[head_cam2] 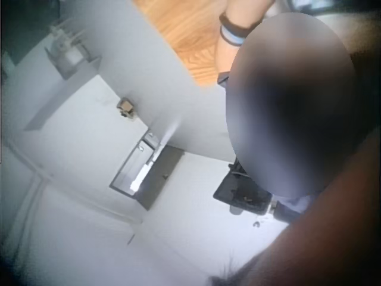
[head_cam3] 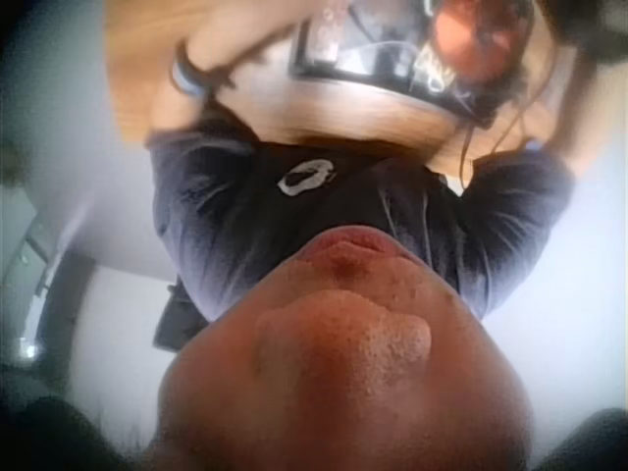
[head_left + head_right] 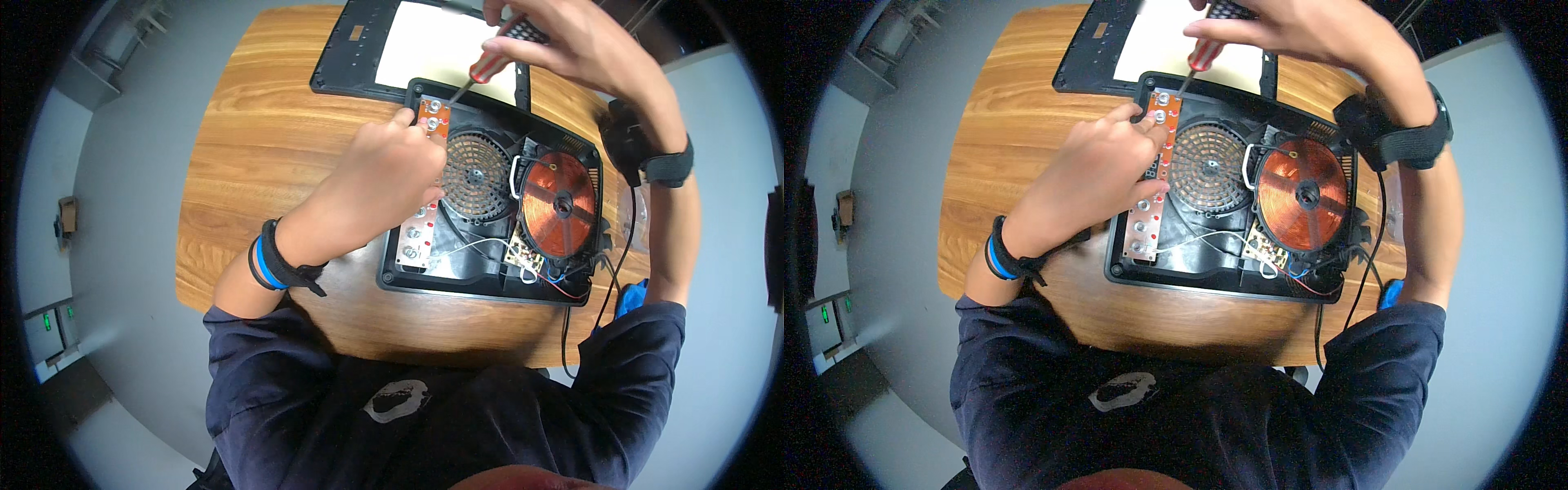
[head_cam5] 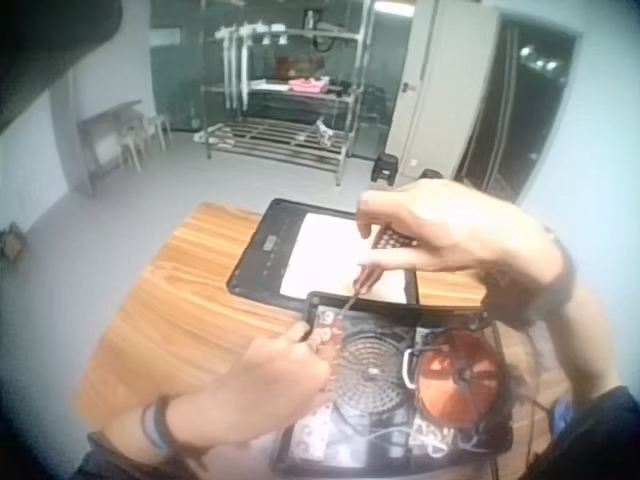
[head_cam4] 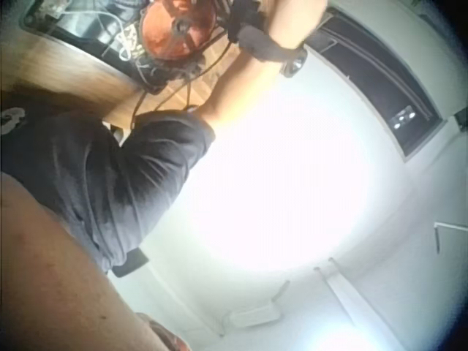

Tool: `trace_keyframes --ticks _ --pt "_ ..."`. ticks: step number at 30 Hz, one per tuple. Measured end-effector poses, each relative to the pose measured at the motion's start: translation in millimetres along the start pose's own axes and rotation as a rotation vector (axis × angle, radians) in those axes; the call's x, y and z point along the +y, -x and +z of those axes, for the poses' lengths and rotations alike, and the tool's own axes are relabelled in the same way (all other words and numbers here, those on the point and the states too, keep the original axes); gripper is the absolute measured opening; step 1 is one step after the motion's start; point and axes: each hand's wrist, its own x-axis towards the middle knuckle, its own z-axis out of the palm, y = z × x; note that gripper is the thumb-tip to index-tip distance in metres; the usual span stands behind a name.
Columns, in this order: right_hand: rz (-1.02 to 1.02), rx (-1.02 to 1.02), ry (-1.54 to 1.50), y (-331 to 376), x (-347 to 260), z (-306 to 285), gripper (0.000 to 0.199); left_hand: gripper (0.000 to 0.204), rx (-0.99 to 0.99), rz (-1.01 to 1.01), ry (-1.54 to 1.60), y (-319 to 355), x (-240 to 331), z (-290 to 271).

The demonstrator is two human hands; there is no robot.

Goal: The person assembles electronic components inside a black plastic housing on a wooden table. They use a screwdriver to secure a green circuit board and attach a copper coil, a fan, and a control panel with a digital display. Wires are connected between components, and the assembly is adjusted within the housing.

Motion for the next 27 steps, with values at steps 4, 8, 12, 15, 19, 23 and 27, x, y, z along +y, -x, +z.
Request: trace_keyframes --ticks 4,8,12,15,19,23,27 --pt "-0.123 0.114 -0.059 3 3 11 0.037 0.049 -0.031 -0.019 -0.025 0 0 -3" --pt "-0.249 -0.004 -0.169 -1 18 7 0.031 0.049 -0.018 -0.005 -0.014 -4 2 -5" --pt "0.232 -0.084 0.101 -17 -23 -2 0.044 0.05 -0.046 -0.016 -0.04 -2 3 -6" --pt "-0.01 0.1 -0.039 -12 1 16 0.043 0.051 -0.026 -0.004 -0.046 -2 2 -5" --pt "-0.316 -0.095 -0.257 -8 16 3 0.036 0.054 0.021 0.029 -0.032 0 1 -2" --pt "-0.059 0.099 0.038 -8 -7 16 0.039 0.055 0.011 0.025 -0.031 1 0 -3" --pt "-0.134 0.168 0.015 0 -8 13 0.047 0.054 0.026 0.028 -0.024 3 1 -1"
